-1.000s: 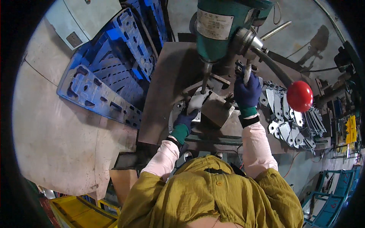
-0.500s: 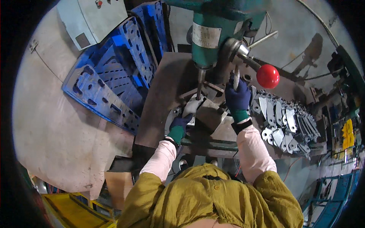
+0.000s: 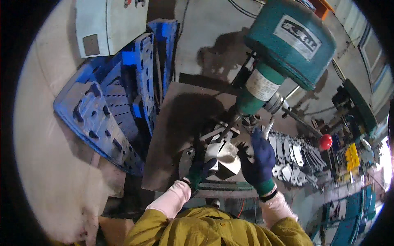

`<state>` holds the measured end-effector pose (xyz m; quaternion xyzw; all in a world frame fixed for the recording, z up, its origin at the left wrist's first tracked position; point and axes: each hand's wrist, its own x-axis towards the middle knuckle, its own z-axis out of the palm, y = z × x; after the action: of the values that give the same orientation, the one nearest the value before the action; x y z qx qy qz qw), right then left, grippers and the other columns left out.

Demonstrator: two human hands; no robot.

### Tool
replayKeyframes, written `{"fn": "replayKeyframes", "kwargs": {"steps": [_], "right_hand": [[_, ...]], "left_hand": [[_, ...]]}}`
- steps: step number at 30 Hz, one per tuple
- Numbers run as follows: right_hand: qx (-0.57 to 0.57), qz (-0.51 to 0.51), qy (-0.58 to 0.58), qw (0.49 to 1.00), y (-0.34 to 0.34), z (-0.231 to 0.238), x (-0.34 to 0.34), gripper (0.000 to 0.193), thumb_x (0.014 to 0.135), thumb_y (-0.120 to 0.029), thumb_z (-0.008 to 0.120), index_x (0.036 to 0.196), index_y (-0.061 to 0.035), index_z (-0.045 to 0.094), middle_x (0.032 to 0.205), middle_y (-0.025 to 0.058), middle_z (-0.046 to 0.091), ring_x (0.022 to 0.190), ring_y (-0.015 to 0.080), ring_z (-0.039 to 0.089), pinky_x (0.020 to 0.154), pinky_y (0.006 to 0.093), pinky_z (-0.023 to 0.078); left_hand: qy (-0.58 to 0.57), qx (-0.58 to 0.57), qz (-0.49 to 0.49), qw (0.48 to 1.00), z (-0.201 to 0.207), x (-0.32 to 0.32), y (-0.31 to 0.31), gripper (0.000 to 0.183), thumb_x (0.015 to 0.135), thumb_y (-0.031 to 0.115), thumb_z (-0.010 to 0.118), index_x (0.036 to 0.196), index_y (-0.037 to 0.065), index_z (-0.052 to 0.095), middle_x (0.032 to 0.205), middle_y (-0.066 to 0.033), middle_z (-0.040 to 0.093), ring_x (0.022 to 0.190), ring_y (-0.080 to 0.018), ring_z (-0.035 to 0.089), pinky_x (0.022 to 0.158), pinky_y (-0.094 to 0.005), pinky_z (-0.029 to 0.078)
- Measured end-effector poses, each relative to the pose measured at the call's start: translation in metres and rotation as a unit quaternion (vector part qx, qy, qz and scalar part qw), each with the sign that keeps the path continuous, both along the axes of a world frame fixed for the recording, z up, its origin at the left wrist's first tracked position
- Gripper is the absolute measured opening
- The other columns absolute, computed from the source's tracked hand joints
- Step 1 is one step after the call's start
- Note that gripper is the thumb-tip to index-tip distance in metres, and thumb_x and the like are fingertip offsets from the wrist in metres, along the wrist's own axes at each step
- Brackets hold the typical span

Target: Drilling holes into metal fabrication parts using a drill press.

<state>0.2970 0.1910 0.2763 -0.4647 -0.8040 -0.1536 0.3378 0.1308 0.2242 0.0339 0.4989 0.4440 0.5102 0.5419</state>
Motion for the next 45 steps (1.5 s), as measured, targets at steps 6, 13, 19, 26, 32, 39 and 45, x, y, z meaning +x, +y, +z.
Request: {"fn": "replayKeyframes", "kwargs": {"steps": [6, 13, 19, 26, 32, 39, 45], "right_hand": [[0.016, -0.098, -0.329, 0.939, 0.100, 0.075, -0.139, 0.057, 0.076, -0.036, 0.068, 0.121, -0.0037, 0.058, 0.111, 0.0152, 0.063, 0.102, 0.0331, 0.059, 0.087, 0.0448, 0.044], [-0.080, -0.318, -0.500, 0.802, 0.244, 0.093, -0.152, 0.034, 0.076, -0.037, 0.067, 0.096, -0.0089, 0.069, 0.105, 0.0138, 0.066, 0.098, 0.0331, 0.060, 0.085, 0.0479, 0.044], [-0.173, -0.372, -0.506, 0.759, 0.254, 0.090, -0.120, 0.033, 0.078, -0.036, 0.066, 0.099, -0.0101, 0.068, 0.102, 0.0138, 0.066, 0.094, 0.0335, 0.061, 0.083, 0.0473, 0.045], [-0.157, -0.328, -0.480, 0.798, 0.247, 0.091, -0.123, 0.032, 0.080, -0.035, 0.066, 0.102, -0.0114, 0.067, 0.099, 0.0137, 0.066, 0.090, 0.0339, 0.062, 0.081, 0.0467, 0.047], [-0.051, -0.154, -0.397, 0.903, 0.162, 0.095, -0.151, 0.032, 0.082, -0.034, 0.066, 0.105, -0.0125, 0.066, 0.096, 0.0137, 0.066, 0.087, 0.0343, 0.063, 0.079, 0.0461, 0.049], [-0.092, 0.237, -0.116, 0.960, -0.035, 0.051, -0.115, 0.032, 0.084, -0.033, 0.066, 0.109, -0.0138, 0.066, 0.093, 0.0136, 0.065, 0.083, 0.0348, 0.064, 0.077, 0.0454, 0.051], [-0.423, 0.001, -0.024, 0.906, -0.085, -0.071, 0.053, 0.034, 0.085, -0.041, 0.062, 0.110, -0.0180, 0.067, 0.087, 0.0161, 0.068, 0.083, 0.0362, 0.066, 0.073, 0.0486, 0.053]], "left_hand": [[0.071, -0.015, 0.071, 0.995, -0.002, 0.009, 0.006, 0.084, 0.078, 0.031, 0.077, 0.145, 0.007, 0.033, 0.140, -0.0167, 0.042, 0.124, -0.0318, 0.042, 0.098, -0.0379, 0.037], [-0.217, -0.242, 0.020, 0.946, 0.003, 0.002, 0.003, 0.061, 0.082, 0.023, 0.079, 0.134, 0.016, 0.048, 0.109, -0.0039, 0.061, 0.082, -0.0181, 0.062, 0.059, -0.0327, 0.056], [-0.253, -0.355, -0.032, 0.900, -0.026, 0.028, -0.001, 0.060, 0.082, 0.030, 0.079, 0.133, 0.019, 0.048, 0.105, -0.0008, 0.062, 0.072, -0.0182, 0.063, 0.056, -0.0325, 0.055], [-0.215, -0.238, -0.067, 0.945, -0.015, 0.016, 0.000, 0.074, 0.087, 0.034, 0.073, 0.147, 0.010, 0.037, 0.138, -0.0029, 0.048, 0.105, -0.0141, 0.053, 0.081, -0.0278, 0.048], [0.024, 0.000, 0.103, 0.994, 0.048, 0.006, -0.021, 0.055, 0.085, 0.039, 0.074, 0.128, 0.008, 0.057, 0.113, -0.0038, 0.063, 0.085, -0.0165, 0.062, 0.067, -0.0290, 0.053], [-0.035, -0.058, 0.094, 0.993, 0.003, 0.022, -0.013, 0.049, 0.085, 0.041, 0.072, 0.118, 0.008, 0.060, 0.101, -0.0078, 0.066, 0.075, -0.0222, 0.065, 0.059, -0.0338, 0.052], [-0.149, -0.259, 0.058, 0.953, 0.007, 0.027, 0.002, 0.045, 0.085, 0.043, 0.071, 0.110, 0.007, 0.062, 0.090, -0.0111, 0.069, 0.067, -0.0266, 0.067, 0.053, -0.0384, 0.052]]}}
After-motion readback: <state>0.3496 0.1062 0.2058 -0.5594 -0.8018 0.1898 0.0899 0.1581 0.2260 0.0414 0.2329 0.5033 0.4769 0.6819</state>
